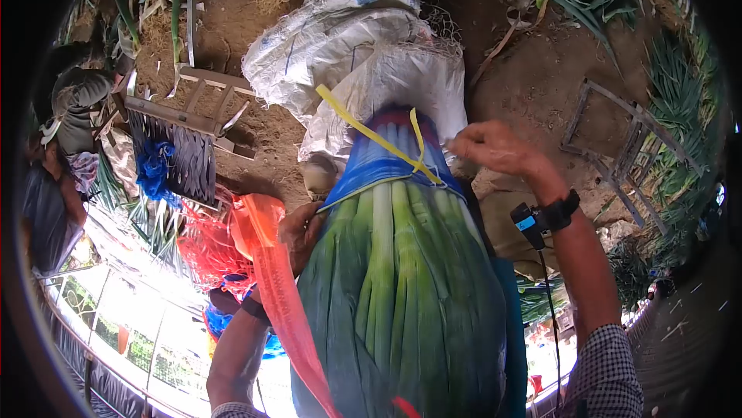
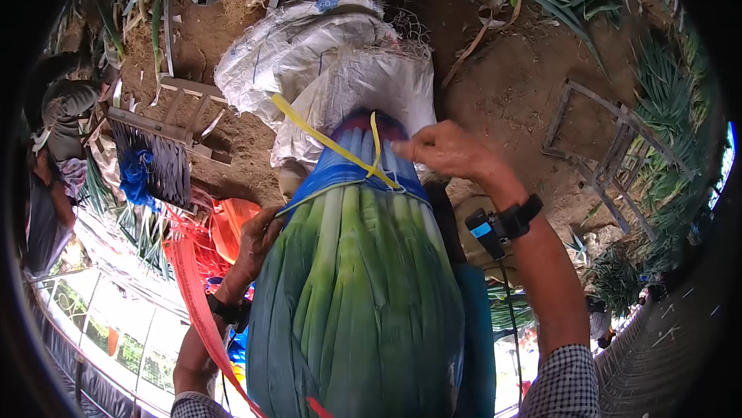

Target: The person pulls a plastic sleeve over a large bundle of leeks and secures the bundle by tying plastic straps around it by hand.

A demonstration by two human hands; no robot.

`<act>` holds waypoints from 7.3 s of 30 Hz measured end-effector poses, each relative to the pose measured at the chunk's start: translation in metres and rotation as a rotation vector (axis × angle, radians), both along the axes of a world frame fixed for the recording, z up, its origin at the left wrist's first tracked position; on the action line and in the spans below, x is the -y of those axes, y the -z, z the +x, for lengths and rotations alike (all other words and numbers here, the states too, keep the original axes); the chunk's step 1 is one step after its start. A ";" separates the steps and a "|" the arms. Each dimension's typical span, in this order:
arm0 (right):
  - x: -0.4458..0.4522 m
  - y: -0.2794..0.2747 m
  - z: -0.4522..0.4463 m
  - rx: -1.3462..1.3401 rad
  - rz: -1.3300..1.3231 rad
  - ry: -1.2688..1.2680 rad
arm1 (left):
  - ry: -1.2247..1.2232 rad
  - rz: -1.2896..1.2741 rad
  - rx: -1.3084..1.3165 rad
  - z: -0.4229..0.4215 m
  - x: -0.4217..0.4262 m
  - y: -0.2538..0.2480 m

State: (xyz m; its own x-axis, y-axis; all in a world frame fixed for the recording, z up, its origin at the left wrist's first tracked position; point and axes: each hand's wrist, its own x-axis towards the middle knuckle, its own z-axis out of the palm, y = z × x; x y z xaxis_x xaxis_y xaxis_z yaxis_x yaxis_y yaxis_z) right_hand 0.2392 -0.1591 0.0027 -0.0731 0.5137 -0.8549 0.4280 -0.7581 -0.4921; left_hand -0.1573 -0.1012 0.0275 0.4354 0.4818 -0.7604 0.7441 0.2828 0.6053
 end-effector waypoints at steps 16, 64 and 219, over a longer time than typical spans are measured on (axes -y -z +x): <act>-0.033 -0.006 -0.073 -0.607 -0.055 0.832 | 0.093 0.126 0.044 -0.010 0.001 0.022; 0.086 -0.180 -0.049 -0.689 0.057 1.015 | -0.621 -0.226 -0.250 -0.128 0.079 -0.077; 0.108 -0.241 -0.026 0.072 0.341 0.230 | -1.460 0.121 0.321 -0.049 0.287 -0.178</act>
State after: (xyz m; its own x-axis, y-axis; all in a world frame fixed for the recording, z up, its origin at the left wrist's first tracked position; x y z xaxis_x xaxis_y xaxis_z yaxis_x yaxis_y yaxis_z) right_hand 0.2135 -0.2672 0.2437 0.1305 0.7639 -0.6320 0.3088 -0.6371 -0.7062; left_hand -0.2064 -0.3880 0.2059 -0.3355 0.6790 -0.6530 -0.3072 0.5764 0.7572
